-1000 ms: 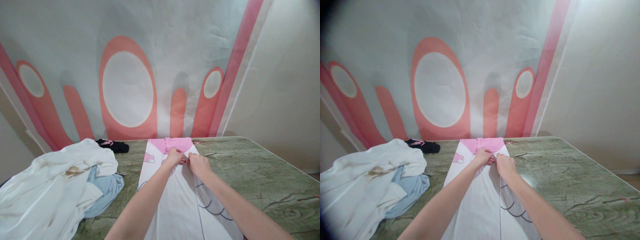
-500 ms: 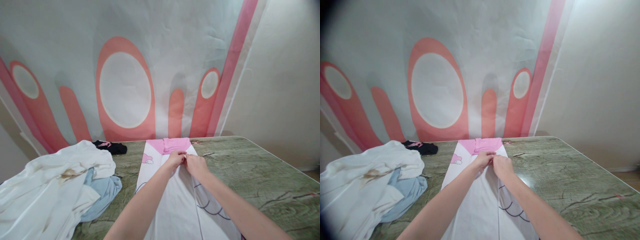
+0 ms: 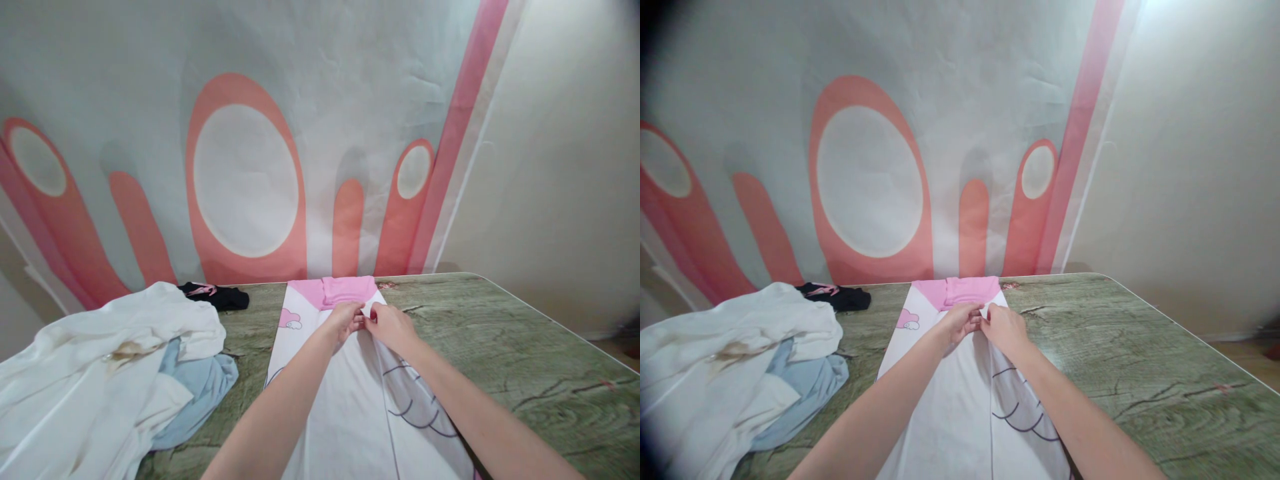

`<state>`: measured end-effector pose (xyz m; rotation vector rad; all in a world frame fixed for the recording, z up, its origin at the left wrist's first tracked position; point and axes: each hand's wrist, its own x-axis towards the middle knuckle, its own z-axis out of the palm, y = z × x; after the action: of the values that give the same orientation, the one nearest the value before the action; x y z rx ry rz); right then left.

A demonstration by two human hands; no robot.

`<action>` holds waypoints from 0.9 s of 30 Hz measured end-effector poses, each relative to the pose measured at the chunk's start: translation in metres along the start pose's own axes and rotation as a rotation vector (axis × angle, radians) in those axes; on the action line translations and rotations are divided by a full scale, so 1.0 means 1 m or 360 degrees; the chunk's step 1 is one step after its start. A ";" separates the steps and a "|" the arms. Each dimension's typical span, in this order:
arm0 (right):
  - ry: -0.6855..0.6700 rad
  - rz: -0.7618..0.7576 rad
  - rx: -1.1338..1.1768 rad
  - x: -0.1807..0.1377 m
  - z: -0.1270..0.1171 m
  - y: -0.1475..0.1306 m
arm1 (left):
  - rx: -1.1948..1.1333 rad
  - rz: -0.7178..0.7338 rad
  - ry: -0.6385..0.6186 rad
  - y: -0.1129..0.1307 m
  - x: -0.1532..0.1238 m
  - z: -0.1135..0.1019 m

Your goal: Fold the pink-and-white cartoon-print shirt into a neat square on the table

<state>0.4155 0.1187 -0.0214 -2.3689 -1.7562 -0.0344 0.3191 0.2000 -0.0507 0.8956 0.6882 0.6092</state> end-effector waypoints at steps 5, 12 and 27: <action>-0.0032 -0.0008 -0.0039 0.000 0.008 -0.003 | -0.0098 -0.0085 -0.0047 0.004 -0.002 -0.001; -0.0068 0.0025 -0.0051 0.002 0.007 -0.001 | -0.0243 -0.0215 -0.0019 0.007 -0.002 0.000; -0.0038 0.0087 0.0113 0.001 -0.013 -0.001 | -0.0419 -0.0465 -0.0176 0.013 0.023 0.032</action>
<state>0.4164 0.1177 -0.0083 -2.3748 -1.6732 0.0635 0.3554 0.2075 -0.0317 0.5660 0.6086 0.3748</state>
